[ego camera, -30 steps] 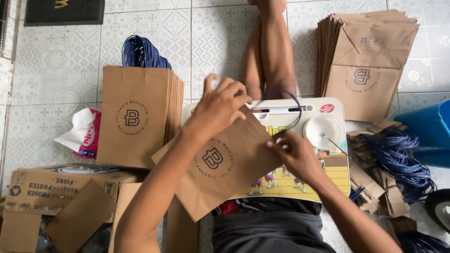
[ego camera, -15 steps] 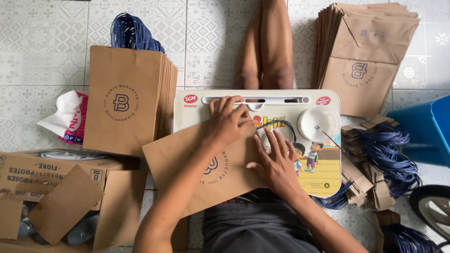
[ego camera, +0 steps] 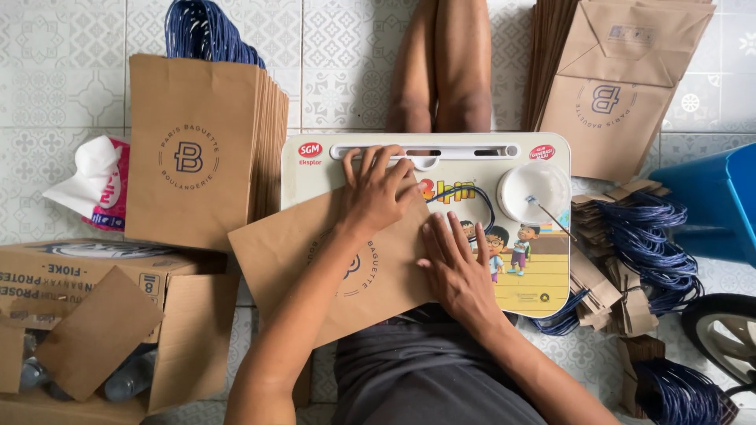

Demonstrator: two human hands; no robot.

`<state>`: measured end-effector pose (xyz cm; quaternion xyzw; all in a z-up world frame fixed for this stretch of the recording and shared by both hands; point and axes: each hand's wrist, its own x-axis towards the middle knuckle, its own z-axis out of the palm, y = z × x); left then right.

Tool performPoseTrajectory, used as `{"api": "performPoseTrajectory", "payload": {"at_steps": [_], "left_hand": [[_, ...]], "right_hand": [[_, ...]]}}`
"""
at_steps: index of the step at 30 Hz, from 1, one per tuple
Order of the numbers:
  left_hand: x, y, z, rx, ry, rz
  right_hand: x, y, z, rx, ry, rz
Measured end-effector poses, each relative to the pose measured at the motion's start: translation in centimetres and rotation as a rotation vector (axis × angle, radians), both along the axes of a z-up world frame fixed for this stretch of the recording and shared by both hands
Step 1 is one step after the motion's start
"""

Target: The person assembles brown paper bags by inserting blue rope handles into the bag slots and securing them with a glue gun. They repeatedly pick up flat bags, apply glue to the handle attachment points, and fold the bag to complete the assembly.

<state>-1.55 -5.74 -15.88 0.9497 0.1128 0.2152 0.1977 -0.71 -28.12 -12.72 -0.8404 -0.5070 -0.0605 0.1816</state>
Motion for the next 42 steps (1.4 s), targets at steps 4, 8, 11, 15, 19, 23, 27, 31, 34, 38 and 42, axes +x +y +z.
{"api": "performPoseTrajectory", "payload": {"at_steps": [4, 8, 11, 15, 19, 23, 27, 31, 34, 38, 42], "left_hand": [[0.1, 0.1, -0.1, -0.014, 0.006, 0.003], [-0.1, 0.1, -0.8, 0.039, -0.086, -0.014], [-0.2, -0.6, -2.3, 0.136, -0.157, -0.033], [-1.6, -2.9, -0.4, 0.096, -0.161, -0.059], [-3.4, -4.1, 0.7, 0.106, 0.019, -0.027], [-3.7, -4.2, 0.8, 0.099, 0.056, -0.023], [-3.3, -3.8, 0.6, 0.107, 0.06, -0.017], [-3.3, -3.8, 0.5, 0.079, 0.049, -0.026], [-3.5, -3.2, 0.0, 0.017, 0.018, -0.064], [-2.6, -0.4, -3.9, -0.165, -0.15, -0.075], [-1.7, 1.1, -2.4, -0.086, -0.061, 0.113]], "right_hand": [[0.1, -0.8, -0.2, 0.026, 0.006, 0.023], [0.1, -1.3, -0.7, 0.05, -0.031, 0.008], [0.0, -2.1, -1.2, 0.085, -0.056, -0.01], [0.0, -3.9, -1.2, 0.168, -0.107, -0.014], [-0.6, -4.3, -1.4, 0.117, -0.06, -0.005], [-1.6, -4.6, -1.1, 0.111, -0.069, 0.004], [-1.4, -5.1, -0.2, 0.16, -0.071, 0.055], [-1.7, -5.9, 1.0, 0.157, -0.058, 0.052], [-1.5, -6.0, 0.7, 0.15, -0.04, 0.048], [-0.1, -4.0, 0.8, 0.156, -0.008, 0.01], [2.6, 0.7, 1.9, 0.166, -0.041, 0.027]]}}
